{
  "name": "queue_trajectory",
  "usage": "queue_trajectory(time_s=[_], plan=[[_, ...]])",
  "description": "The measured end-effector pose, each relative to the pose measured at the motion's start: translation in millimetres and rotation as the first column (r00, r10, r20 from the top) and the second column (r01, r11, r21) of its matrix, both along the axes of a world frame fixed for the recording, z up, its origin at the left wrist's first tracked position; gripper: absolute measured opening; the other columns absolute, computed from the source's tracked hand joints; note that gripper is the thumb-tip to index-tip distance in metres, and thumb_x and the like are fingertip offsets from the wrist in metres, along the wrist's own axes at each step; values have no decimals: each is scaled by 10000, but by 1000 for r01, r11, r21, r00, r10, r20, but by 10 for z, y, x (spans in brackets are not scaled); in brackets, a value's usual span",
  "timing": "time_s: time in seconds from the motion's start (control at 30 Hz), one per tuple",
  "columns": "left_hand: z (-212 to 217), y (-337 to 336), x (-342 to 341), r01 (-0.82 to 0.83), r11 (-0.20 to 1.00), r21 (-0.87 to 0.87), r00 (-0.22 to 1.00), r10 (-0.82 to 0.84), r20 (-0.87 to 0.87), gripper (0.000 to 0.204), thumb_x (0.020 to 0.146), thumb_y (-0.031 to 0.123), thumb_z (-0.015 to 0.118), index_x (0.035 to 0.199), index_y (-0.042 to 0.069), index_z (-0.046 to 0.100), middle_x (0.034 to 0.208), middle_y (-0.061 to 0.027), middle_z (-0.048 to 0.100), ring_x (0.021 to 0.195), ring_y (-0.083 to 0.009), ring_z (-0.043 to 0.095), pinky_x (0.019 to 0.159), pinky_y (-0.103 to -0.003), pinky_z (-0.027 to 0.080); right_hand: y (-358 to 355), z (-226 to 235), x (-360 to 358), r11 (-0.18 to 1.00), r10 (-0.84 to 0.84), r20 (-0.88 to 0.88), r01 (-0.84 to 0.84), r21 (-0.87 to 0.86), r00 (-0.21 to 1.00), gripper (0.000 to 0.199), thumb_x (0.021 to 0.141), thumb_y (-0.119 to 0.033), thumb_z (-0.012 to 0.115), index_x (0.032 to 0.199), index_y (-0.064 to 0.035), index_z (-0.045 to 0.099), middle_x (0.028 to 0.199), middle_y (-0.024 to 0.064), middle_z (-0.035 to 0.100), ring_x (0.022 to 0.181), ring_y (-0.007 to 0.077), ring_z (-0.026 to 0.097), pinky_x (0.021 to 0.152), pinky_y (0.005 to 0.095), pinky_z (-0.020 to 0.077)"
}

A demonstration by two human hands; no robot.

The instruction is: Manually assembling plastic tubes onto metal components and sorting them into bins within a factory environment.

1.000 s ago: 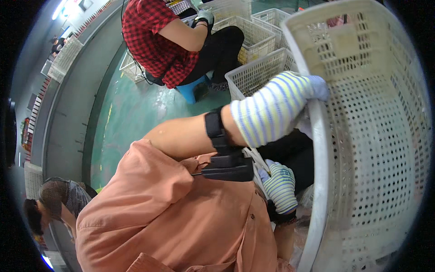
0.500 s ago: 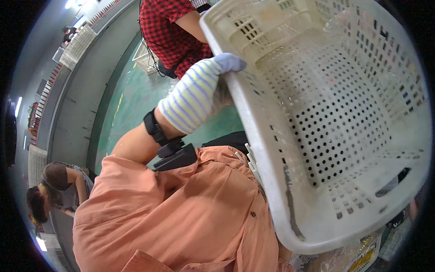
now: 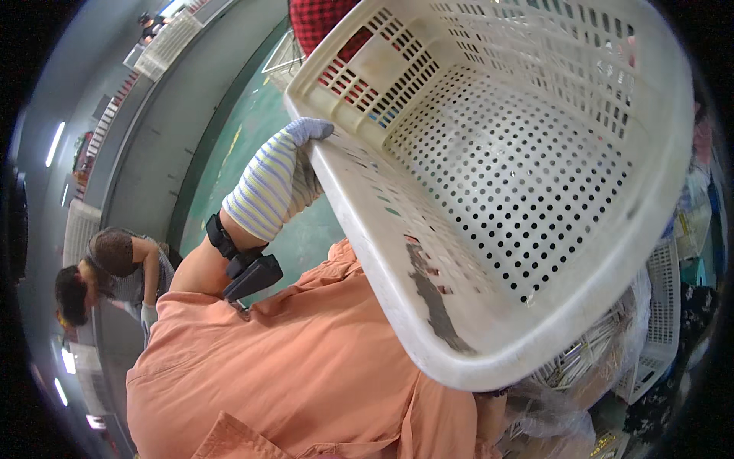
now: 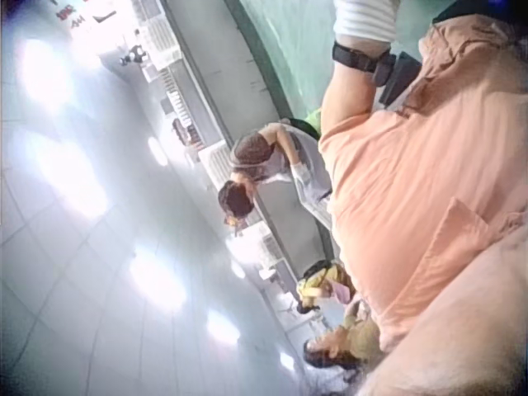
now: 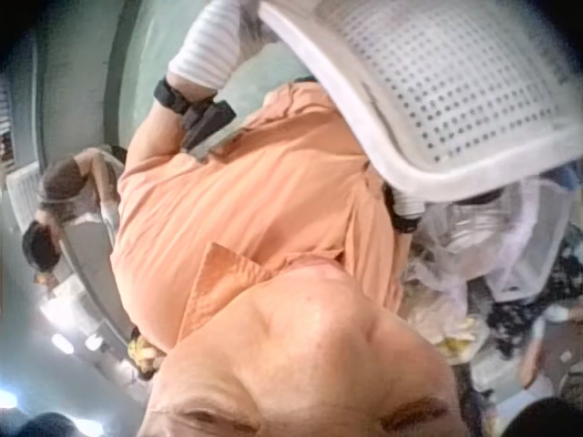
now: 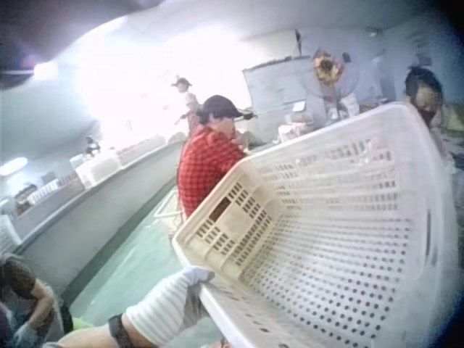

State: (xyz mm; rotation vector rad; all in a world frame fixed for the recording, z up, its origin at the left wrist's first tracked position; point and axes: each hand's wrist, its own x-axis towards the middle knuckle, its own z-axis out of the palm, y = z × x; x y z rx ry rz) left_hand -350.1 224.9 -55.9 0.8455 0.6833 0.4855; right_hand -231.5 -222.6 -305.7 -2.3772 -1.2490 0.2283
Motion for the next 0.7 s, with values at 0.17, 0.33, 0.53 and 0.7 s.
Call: queue_trajectory(time_s=[0.17, 0.33, 0.53, 0.7], plan=[[-67, 252, -200, -145, 988, 45, 988, 146, -41, 381, 964, 144, 578, 1284, -49, 505, 1084, -204, 719, 858, -304, 756, 716, -449, 677, 1505, 572, 459, 997, 67, -41, -68, -37, 997, 404, 929, -326, 639, 1142, 13, 686, 994, 230, 704, 905, 418, 675, 806, 499, 528], [-161, 732, -495, -251, 968, 22, 962, 252, -107, 261, 961, 172, 590, 1126, -27, 552, 1004, -199, 720, 786, -311, 752, 718, -439, 684, 1526, 706, 502, 997, 67, -53, -69, -40, 996, 455, 921, -349, 631, 1199, 10, 668, 1024, 219, 701, 908, 400, 671, 827, 500, 515], [-58, 732, -675, -319, 943, 98, 924, 332, -191, 278, 955, 186, 606, 1160, 4, 562, 1049, -139, 696, 884, -277, 721, 727, -409, 653, 1536, 739, 556, 997, 78, -18, -78, -20, 997, 432, 919, -356, 636, 1199, -28, 667, 1001, 181, 700, 882, 363, 669, 803, 483, 504], [-80, 734, -941, -246, 965, 94, 948, 260, -187, 280, 970, 174, 577, 1166, -24, 555, 1079, -173, 683, 980, -312, 704, 776, -408, 647, 1570, 737, 535, 994, 87, -78, -91, -52, 993, 419, 917, -361, 641, 1188, -43, 673, 954, 167, 697, 860, 347, 671, 789, 475, 502]])
